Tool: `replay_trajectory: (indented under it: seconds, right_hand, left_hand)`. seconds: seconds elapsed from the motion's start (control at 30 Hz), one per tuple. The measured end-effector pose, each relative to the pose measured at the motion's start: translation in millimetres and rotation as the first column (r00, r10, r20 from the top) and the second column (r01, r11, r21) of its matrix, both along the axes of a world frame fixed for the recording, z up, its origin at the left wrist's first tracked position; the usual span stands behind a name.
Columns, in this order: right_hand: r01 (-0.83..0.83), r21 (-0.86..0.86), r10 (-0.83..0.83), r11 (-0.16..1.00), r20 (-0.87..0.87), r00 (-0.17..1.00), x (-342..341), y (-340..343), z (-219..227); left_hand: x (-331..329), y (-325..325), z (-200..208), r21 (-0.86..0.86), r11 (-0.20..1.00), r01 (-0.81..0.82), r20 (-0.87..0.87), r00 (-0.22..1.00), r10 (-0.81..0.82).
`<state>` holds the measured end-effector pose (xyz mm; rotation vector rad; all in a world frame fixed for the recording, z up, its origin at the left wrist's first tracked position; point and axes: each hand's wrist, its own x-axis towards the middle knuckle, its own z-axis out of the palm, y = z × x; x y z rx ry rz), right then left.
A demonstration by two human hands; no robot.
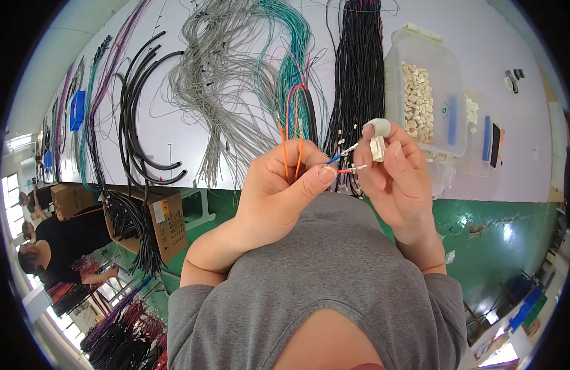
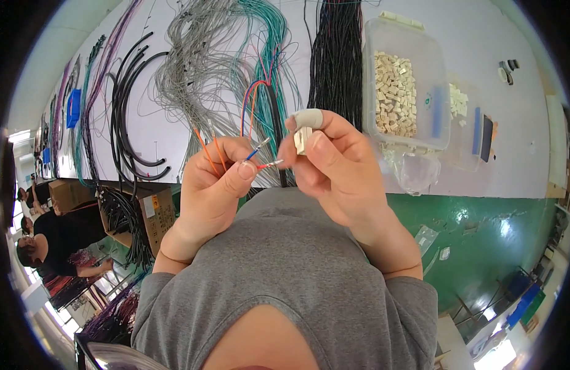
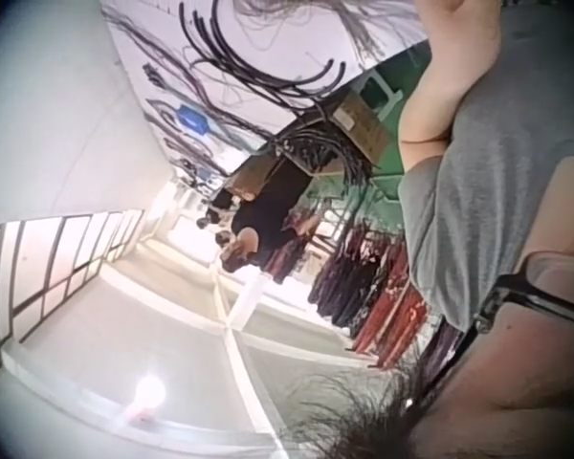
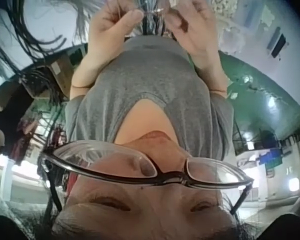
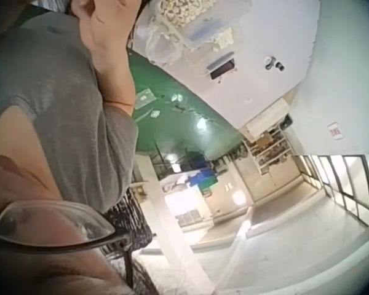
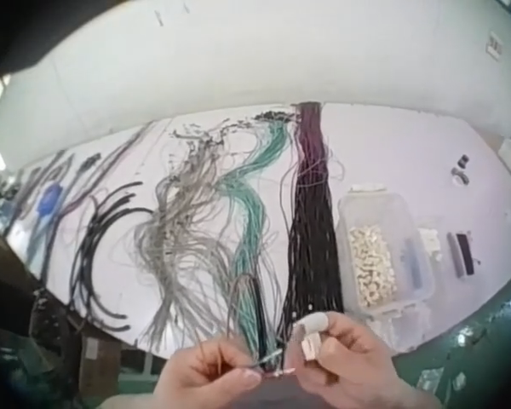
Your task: Assembling wire harnesses by inserting colored wires into plastic connectors and organizing them on racks.
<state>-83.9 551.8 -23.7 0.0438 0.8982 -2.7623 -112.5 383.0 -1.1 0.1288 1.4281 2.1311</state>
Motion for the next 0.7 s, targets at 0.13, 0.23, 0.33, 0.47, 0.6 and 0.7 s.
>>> replay_trajectory:
  seconds: [0.13, 0.23, 0.33, 0.47, 0.6, 0.7]
  right_hand:
    - [0.105, -0.144, -0.089, 0.984, 0.116, 0.989, -1.9, -10.3, 2.5]
    - [0.124, -0.186, -0.1, 0.975, 0.131, 0.986, -2.1, -13.0, 1.9]
    - [0.098, -0.199, -0.083, 0.975, 0.085, 0.993, -2.6, -14.1, -1.2]
    - [0.196, -0.105, -0.196, 0.975, 0.007, 0.981, -3.4, -20.1, -1.8]
    - [0.408, 0.245, -0.322, 0.88, -0.323, 0.89, -3.4, -22.2, -4.6]
    - [0.488, 0.4, -0.3, 0.775, -0.447, 0.843, -5.9, -22.9, -12.7]
  left_hand:
    - [-1.7, 2.7, -0.5, 0.004, 1.0, -0.016, 0.02, 1.0, 0.016]
    - [-2.8, 3.5, -1.3, -0.019, 1.0, -0.016, 0.025, 1.0, 0.016]
    - [-3.7, 3.7, -1.1, -0.027, 0.999, -0.024, 0.03, 0.999, 0.025]
    - [-4.3, 3.9, -3.4, -0.019, 0.999, -0.038, 0.051, 0.998, 0.039]
    - [-4.6, 4.5, -4.2, -0.033, 0.998, -0.046, 0.073, 0.996, 0.048]
    - [-4.8, 4.2, -2.9, 0.008, 0.998, -0.067, 0.114, 0.991, 0.065]
